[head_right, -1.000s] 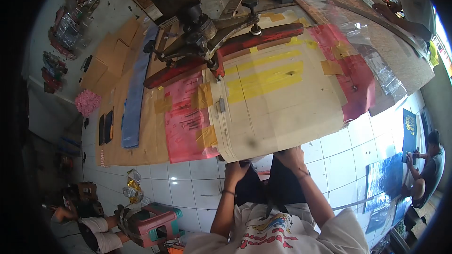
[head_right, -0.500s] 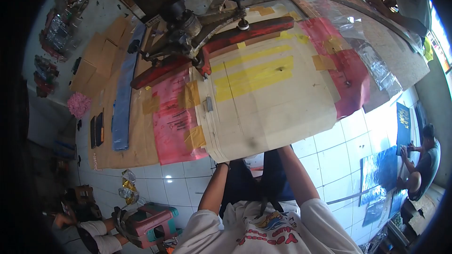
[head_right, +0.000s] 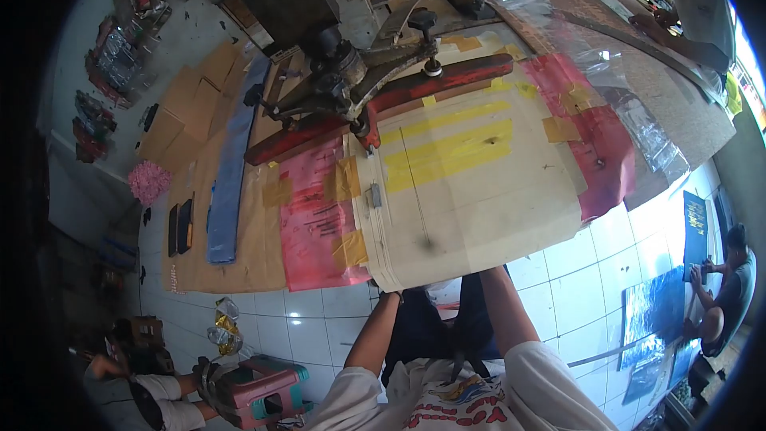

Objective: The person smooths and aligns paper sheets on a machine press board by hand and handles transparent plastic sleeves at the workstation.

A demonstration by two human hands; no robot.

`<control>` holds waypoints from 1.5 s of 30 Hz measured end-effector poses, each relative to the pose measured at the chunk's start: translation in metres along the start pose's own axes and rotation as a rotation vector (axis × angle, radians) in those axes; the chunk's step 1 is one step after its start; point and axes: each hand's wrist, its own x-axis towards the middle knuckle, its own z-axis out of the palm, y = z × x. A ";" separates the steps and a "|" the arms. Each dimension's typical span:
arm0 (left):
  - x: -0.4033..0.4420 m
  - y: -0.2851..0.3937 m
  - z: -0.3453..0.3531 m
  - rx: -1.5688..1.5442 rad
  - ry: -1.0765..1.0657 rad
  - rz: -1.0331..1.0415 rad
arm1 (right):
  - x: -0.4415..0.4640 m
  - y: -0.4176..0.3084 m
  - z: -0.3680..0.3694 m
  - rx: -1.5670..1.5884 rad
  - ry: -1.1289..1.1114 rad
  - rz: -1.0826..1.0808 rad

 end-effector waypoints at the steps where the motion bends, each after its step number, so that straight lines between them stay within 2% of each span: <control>1: -0.002 0.001 -0.001 -0.008 -0.001 0.002 | -0.001 0.001 -0.001 0.002 0.002 -0.002; 5: -0.028 0.016 -0.007 -0.093 0.022 0.029 | -0.003 0.010 -0.010 0.025 0.027 -0.022; 7: -0.050 0.047 -0.026 -0.217 0.058 0.049 | -0.014 0.015 -0.017 0.077 0.121 -0.077; 10: -0.091 0.150 -0.093 -0.586 0.018 0.022 | -0.063 0.023 -0.034 0.208 0.238 -0.149; 11: -0.102 0.193 -0.124 -0.778 -0.039 -0.049 | -0.082 0.019 -0.047 0.269 0.250 -0.152; 13: -0.115 0.244 -0.161 -0.744 -0.004 0.228 | -0.120 0.000 -0.089 0.400 0.260 -0.169; 14: -0.117 0.256 -0.167 -0.737 0.021 0.255 | -0.138 -0.011 -0.114 0.464 0.263 -0.174; 16: -0.122 0.278 -0.169 -0.720 0.074 0.302 | -0.165 -0.021 -0.136 0.510 0.517 -0.189; 18: -0.124 0.293 -0.174 -0.670 0.102 0.299 | -0.177 -0.048 -0.171 0.446 0.656 -0.220; 22: -0.127 0.296 -0.172 -0.750 0.025 0.226 | -0.157 -0.096 -0.226 0.489 0.789 -0.597; 24: -0.129 0.293 -0.165 -0.834 -0.011 0.171 | -0.145 -0.132 -0.247 0.484 0.708 -0.553; 26: -0.132 0.292 -0.160 -0.918 -0.049 0.096 | -0.121 -0.158 -0.263 0.311 0.603 -0.595; 30: -0.128 0.294 -0.167 -0.840 -0.027 0.116 | -0.085 -0.209 -0.275 0.147 0.272 -0.669; 32: -0.128 0.292 -0.170 -0.779 -0.062 0.085 | -0.064 -0.217 -0.271 0.075 0.211 -0.726; 38: -0.120 0.288 -0.174 -0.687 -0.078 0.179 | -0.031 -0.216 -0.254 -0.154 0.153 -0.779; 41: -0.114 0.288 -0.171 -0.733 -0.006 0.212 | -0.030 -0.216 -0.254 -0.211 0.143 -0.777; 45: -0.102 0.295 -0.173 -0.828 0.012 0.087 | -0.029 -0.214 -0.254 -0.204 0.141 -0.787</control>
